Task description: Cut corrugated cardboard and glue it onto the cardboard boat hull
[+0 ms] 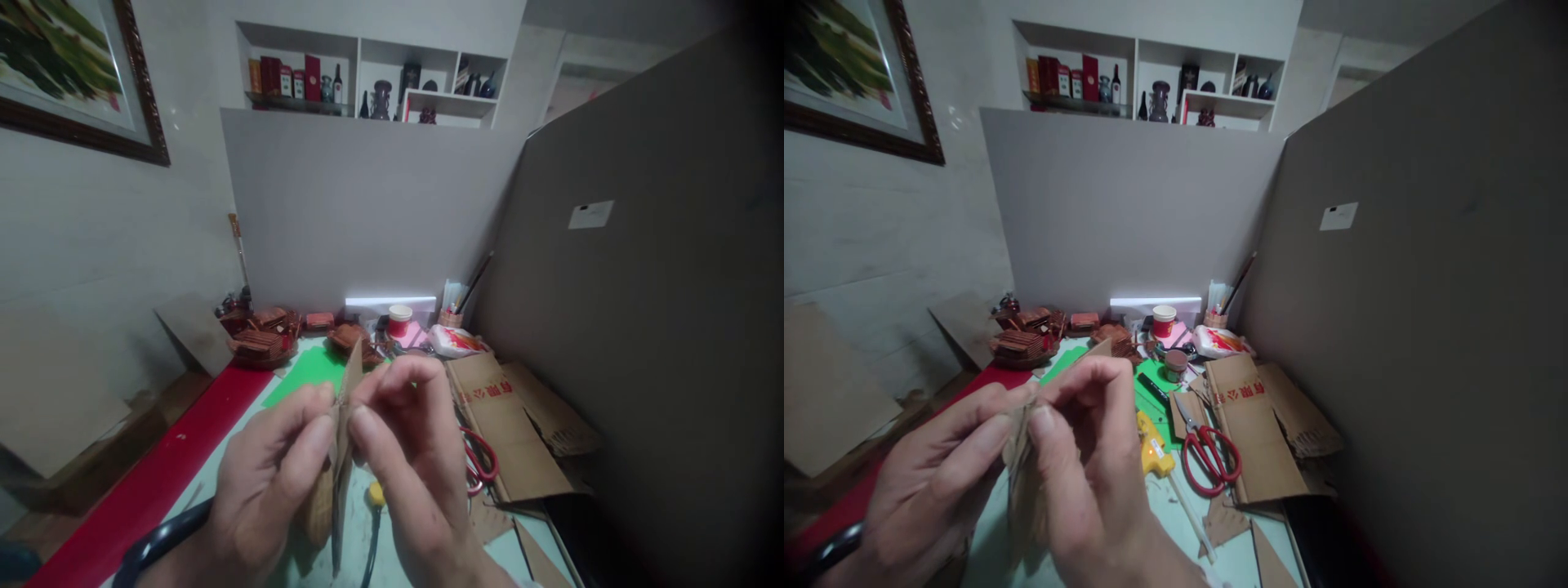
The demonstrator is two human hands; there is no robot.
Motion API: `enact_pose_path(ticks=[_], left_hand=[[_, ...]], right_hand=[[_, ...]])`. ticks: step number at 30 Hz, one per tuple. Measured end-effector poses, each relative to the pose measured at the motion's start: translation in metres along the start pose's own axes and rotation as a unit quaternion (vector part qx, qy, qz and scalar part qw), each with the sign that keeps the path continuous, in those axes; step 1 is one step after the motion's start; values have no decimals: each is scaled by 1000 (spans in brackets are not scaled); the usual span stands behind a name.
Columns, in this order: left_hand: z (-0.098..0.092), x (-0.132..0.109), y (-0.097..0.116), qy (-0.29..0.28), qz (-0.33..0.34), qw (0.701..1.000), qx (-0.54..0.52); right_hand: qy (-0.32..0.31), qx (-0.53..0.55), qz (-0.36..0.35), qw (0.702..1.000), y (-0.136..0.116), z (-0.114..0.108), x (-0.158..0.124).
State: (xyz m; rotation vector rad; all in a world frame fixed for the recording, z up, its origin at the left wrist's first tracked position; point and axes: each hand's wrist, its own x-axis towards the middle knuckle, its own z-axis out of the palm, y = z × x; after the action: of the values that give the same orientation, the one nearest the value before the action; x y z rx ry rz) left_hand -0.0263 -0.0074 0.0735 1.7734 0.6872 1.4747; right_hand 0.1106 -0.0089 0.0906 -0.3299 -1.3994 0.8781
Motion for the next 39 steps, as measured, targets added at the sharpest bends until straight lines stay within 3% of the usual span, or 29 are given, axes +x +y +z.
enact_pose_path(ticks=[9,15,19,22,26,29,39], left_hand=[[-1,-2,-7,13,-53,996,-64],[-1,0,-4,20,-20,999,-25],[-4,3,-3,57,11,998,20],[-7,4,-5,80,26,996,32],[-7,4,-4,68,29,997,36],[-6,4,-2,63,9,997,48],[0,5,9,56,-51,994,-78]], right_hand=[[18,13,55,998,-1,-2,0],[-4,-17,51,999,-4,0,3],[-59,-126,85,987,-11,-1,7],[-104,-229,50,966,-14,-4,8],[-124,-294,-43,947,-13,-6,6],[-138,-331,-45,932,-12,-6,5],[-146,-217,6,965,-15,-8,11]])
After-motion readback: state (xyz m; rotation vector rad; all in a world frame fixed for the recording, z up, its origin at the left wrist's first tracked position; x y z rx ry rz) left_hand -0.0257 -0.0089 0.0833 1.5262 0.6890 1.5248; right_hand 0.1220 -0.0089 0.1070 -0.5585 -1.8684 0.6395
